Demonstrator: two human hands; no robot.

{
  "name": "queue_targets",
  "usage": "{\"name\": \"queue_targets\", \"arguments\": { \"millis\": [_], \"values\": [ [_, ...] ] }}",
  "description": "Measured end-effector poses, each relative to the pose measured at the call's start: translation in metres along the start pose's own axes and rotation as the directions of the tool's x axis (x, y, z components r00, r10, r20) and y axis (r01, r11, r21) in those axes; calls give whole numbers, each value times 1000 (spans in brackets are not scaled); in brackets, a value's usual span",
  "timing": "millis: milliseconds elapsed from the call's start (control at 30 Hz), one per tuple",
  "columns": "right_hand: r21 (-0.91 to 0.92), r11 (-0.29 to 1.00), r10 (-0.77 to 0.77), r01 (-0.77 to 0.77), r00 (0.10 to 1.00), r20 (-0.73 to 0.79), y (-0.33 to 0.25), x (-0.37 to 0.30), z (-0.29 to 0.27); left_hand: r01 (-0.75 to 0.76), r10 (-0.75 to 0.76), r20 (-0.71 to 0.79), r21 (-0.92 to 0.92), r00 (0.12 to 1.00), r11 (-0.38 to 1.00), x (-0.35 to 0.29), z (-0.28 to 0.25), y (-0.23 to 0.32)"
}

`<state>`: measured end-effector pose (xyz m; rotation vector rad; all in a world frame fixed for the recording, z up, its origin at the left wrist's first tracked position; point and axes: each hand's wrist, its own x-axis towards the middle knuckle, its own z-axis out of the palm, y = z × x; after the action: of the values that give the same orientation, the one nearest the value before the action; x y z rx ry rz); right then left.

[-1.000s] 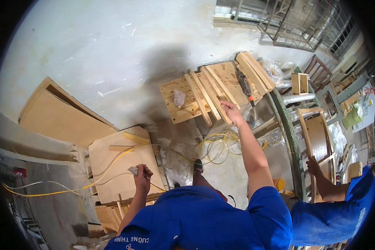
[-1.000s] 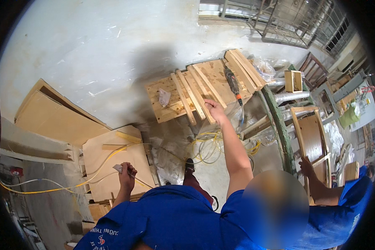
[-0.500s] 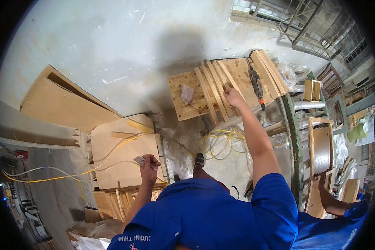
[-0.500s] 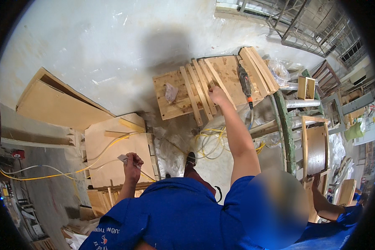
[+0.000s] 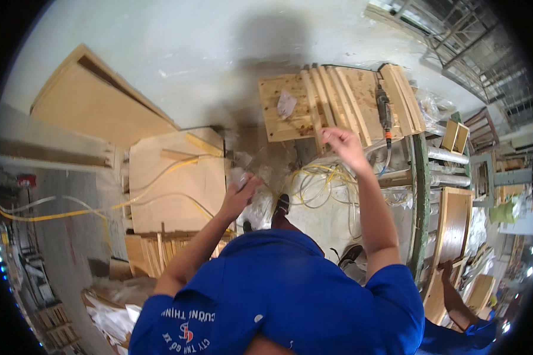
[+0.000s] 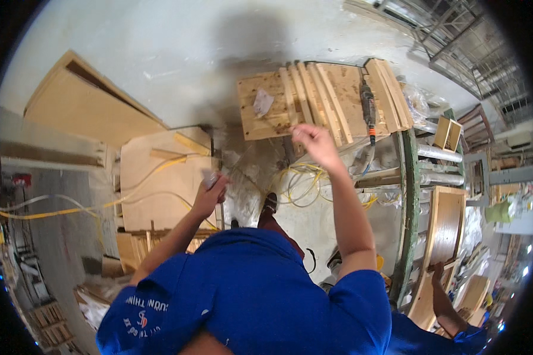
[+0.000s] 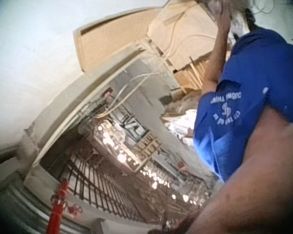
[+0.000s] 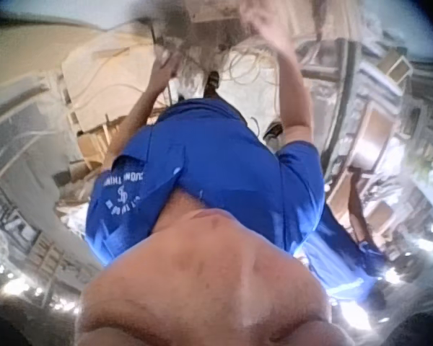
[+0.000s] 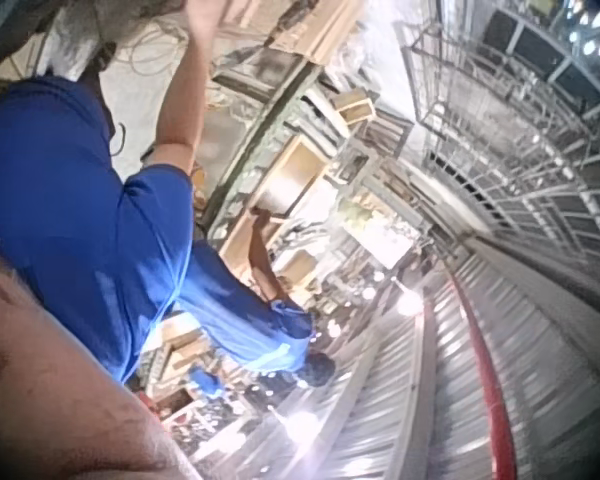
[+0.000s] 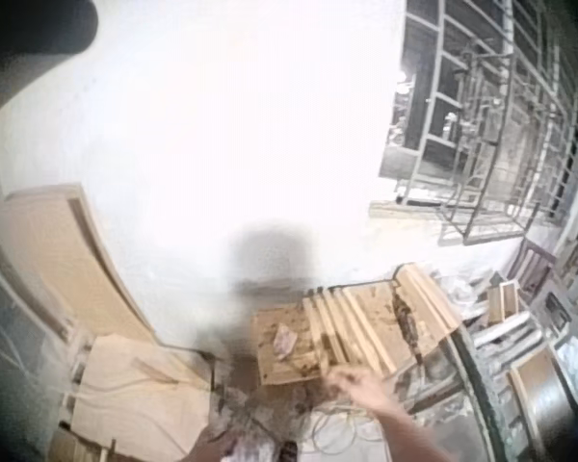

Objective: The person wipes the edges and surfaces of wooden furniture components using a white cloth. They handle several small wooden strips and larger curved panels, rubbing them individually before placing them on a roller conveyor or stacking them.

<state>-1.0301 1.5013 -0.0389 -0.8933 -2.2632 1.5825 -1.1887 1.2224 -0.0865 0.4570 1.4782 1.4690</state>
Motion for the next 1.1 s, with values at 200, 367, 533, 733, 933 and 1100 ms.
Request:
{"name": "queue_targets", "arguments": {
  "millis": [200,367,533,733,933,1100],
  "values": [
    [481,877,-133,-6,958,255,-43,-62,90,-16,48,298,-112,953,994,21,55,38],
    [559,821,-148,119,989,6,-22,-67,104,-209,91,412,251,907,945,38,76,38],
    [778,627,50,25,996,-72,-7,-44,72,-245,76,446,336,892,910,64,82,21],
    [426,905,118,-10,967,-226,31,54,-52,-27,-67,326,276,943,961,66,31,-38],
    [-314,934,-282,172,894,-349,37,174,-90,186,-179,-59,471,982,862,26,-40,-106],
    [-434,890,-291,139,907,-306,42,228,-80,376,-270,-276,486,922,789,2,-64,-142]
  ]
}}
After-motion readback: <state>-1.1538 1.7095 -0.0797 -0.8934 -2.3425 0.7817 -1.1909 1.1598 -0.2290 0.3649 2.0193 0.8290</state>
